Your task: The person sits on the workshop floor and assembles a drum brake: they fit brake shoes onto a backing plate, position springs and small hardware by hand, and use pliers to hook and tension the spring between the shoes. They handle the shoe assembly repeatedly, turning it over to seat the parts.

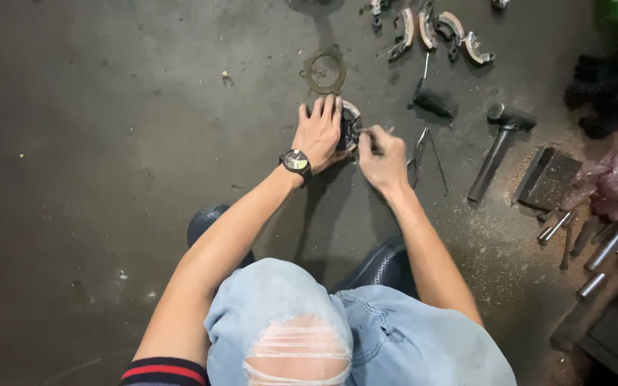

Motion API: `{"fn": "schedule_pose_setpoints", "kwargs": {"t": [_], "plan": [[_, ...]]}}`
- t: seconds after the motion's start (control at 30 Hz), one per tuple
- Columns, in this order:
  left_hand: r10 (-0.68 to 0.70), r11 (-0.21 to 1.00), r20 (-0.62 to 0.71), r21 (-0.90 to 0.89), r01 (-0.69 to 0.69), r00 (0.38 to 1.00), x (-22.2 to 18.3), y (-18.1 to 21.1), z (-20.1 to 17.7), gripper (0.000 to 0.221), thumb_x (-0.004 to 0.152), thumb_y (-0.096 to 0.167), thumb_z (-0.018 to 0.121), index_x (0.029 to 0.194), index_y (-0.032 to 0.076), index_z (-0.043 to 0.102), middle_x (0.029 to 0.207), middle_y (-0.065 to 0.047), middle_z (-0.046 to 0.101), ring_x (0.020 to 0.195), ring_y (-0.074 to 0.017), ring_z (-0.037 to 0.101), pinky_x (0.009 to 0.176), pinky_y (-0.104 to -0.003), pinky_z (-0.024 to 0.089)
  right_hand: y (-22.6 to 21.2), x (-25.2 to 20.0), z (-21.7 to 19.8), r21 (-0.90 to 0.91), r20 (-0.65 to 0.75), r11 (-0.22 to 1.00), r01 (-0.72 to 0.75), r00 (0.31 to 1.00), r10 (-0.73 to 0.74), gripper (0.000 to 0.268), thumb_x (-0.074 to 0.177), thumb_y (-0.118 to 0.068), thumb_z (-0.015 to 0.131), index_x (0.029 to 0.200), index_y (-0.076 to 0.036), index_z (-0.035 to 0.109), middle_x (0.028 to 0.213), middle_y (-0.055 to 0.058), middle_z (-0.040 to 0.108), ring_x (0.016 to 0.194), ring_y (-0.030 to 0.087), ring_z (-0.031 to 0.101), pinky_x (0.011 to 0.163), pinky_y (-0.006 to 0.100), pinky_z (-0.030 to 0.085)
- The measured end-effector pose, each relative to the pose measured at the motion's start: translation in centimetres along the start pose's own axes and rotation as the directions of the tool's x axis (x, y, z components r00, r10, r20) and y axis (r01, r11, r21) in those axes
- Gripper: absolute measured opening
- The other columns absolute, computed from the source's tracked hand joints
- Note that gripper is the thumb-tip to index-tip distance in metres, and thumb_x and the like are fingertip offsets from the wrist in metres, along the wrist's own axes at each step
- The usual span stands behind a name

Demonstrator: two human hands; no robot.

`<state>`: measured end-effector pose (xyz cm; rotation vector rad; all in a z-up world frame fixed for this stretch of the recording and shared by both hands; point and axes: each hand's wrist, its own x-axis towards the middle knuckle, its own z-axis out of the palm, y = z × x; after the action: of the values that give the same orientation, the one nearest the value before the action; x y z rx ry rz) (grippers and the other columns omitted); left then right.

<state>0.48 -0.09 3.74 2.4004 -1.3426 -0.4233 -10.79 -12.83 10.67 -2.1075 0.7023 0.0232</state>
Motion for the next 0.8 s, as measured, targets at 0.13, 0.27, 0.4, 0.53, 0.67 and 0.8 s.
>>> {"fn": "schedule_pose_setpoints", "kwargs": {"t": [0.13,0.27,0.4,0.53,0.67,0.8], "plan": [[-0.006,0.999,-0.025,0.032,0.007,1.000,-0.2,-0.2,0.9,0.113,0.069,0.058,0.084,0.147,-0.011,0.040,0.146,-0.025,0.045,0.132,-0.0385,0.044,0.103,-0.062,0.039,-4.2,-0.7,-1.2,-0.196,-0.218,0.977,0.077,0.969,-0.120,0.026,0.102,-0.009,0.066,0.084,0.008,0.064,0.070,0.021,0.060,0.061,0.024,0.057,0.061,0.036,0.046],[-0.025,1.000,0.036,-0.005,0.026,0.999,0.3,0.2,-1.1,0.115,0.066,0.055,0.085,0.146,-0.011,0.038,0.145,-0.025,0.043,0.133,-0.0388,0.042,0.104,-0.063,0.038,-1.6,-0.2,-0.3,-0.079,-0.259,0.955,0.286,0.919,-0.297,0.017,0.102,-0.009,0.062,0.102,0.005,0.070,0.086,0.018,0.072,0.076,0.020,0.071,0.069,0.032,0.054],[-0.017,0.999,0.187,-0.025,0.022,0.982,0.6,-0.5,-0.6,0.116,0.071,0.051,0.085,0.153,-0.011,0.033,0.156,-0.025,0.036,0.141,-0.0395,0.038,0.111,-0.062,0.036,-0.8,-0.2,-1.0,-0.168,-0.193,0.984,0.051,0.978,-0.083,0.016,0.098,-0.010,0.062,0.097,0.001,0.074,0.083,0.014,0.074,0.066,0.018,0.069,0.060,0.028,0.053],[0.367,0.875,0.106,0.297,-0.381,0.924,0.9,-2.6,1.8,0.109,0.065,0.042,0.087,0.154,0.008,0.035,0.160,-0.012,0.032,0.144,-0.0329,0.034,0.110,-0.073,0.027,-4.5,-0.5,-3.3,0.099,-0.328,0.993,0.058,0.945,-0.022,0.018,0.101,-0.010,0.061,0.104,0.002,0.074,0.083,0.010,0.075,0.071,0.014,0.071,0.064,0.028,0.054],[0.189,0.963,0.069,0.183,-0.199,0.980,0.7,0.0,-3.2,0.121,0.055,0.047,0.090,0.154,0.010,0.031,0.161,-0.019,0.026,0.148,-0.0389,0.028,0.111,-0.072,0.022,-1.9,-0.2,-3.2,0.082,-0.272,0.995,0.055,0.962,-0.030,0.019,0.100,-0.011,0.063,0.108,0.002,0.075,0.084,0.007,0.074,0.070,0.013,0.068,0.060,0.027,0.052],[-0.213,0.961,0.159,-0.142,0.236,0.964,0.0,1.4,-2.8,0.125,0.061,0.052,0.091,0.152,-0.007,0.028,0.152,-0.026,0.035,0.139,-0.0413,0.036,0.113,-0.069,0.029,-4.4,-0.4,-3.1,0.055,-0.383,0.976,0.211,0.907,-0.175,0.021,0.103,-0.011,0.060,0.112,0.001,0.073,0.084,0.006,0.074,0.068,0.013,0.069,0.059,0.026,0.053]]}}
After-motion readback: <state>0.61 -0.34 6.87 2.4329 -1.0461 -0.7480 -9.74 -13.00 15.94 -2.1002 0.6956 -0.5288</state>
